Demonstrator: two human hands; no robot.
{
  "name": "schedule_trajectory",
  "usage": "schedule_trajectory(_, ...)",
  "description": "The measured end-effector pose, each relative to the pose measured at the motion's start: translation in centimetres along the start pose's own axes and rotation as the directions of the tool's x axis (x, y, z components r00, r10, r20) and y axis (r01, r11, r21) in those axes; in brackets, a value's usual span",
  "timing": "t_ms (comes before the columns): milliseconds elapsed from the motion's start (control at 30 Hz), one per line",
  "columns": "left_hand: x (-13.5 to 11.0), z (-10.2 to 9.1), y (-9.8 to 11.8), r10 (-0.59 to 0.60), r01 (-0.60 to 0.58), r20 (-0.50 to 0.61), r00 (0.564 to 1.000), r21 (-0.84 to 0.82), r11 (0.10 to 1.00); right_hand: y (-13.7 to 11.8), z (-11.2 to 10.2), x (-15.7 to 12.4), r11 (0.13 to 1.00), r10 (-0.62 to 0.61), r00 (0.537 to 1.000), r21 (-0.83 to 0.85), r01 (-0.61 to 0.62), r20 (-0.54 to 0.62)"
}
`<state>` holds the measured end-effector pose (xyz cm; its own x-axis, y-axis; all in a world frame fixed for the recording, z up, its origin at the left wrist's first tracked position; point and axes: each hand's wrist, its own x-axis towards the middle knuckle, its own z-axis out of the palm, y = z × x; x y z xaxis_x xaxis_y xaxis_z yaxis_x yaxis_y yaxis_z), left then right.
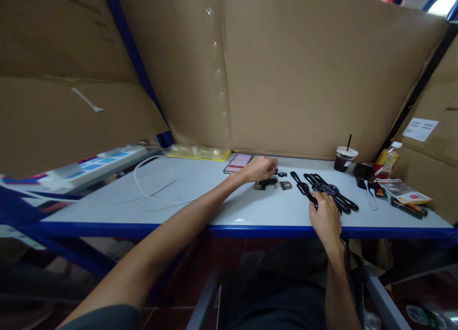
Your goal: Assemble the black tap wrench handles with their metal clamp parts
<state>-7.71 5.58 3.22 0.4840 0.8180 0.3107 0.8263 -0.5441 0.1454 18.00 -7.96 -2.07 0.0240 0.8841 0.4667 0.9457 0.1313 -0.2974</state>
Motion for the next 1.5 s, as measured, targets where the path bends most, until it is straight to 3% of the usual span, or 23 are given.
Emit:
schedule_trajectory(300, 0.2, 0.7, -2.5, -0.224, 0.219, 0.023, 0.974, 0.136, 0.966, 0.0, 0.0, -0.1, 1.000, -0.015, 1.000, -0.011, 0.015, -0.012)
schedule_trajectory(500, 0.6, 2.4, -3.9, -0.262, 0.249, 0.104, 0.959, 0.127, 0.960, -0.1, -0.1, 0.0, 1.000, 0.002, 1.000, 0.003, -0.002, 0.019)
schedule_trajectory(833, 1.7, 3.5, -5.5, -0.311, 0.318, 0.139, 0.940, -0.030, 0.947, -0.5, -0.5, 0.1, 0.998, 0.057, 0.996, -0.039, -0.055, 0.064)
schedule_trajectory(1033, 1.7, 3.3, -5.7, -0.325, 0.328, 0.051, 0.944, -0.225, 0.917, -0.7, -0.5, 0.0, 0.997, 0.074, 0.996, -0.037, -0.072, 0.056)
schedule_trajectory(1200, 1.6, 2.3, -4.8, -0.269, 0.237, -0.041, 0.962, -0.363, 0.901, -0.5, -0.7, -0.1, 0.995, 0.102, 0.994, -0.021, -0.101, 0.041)
schedule_trajectory(1300, 1.5, 2.2, -3.1, -0.225, 0.172, -0.059, 0.972, -0.470, 0.866, -0.3, -1.0, -0.1, 0.991, 0.135, 0.989, -0.013, -0.135, 0.054)
schedule_trajectory(1500, 1.2, 3.9, 2.6, -0.021, 0.078, 0.079, 0.997, -0.843, 0.531, -0.3, -1.2, 0.0, 0.983, 0.181, 0.982, -0.012, -0.181, 0.057)
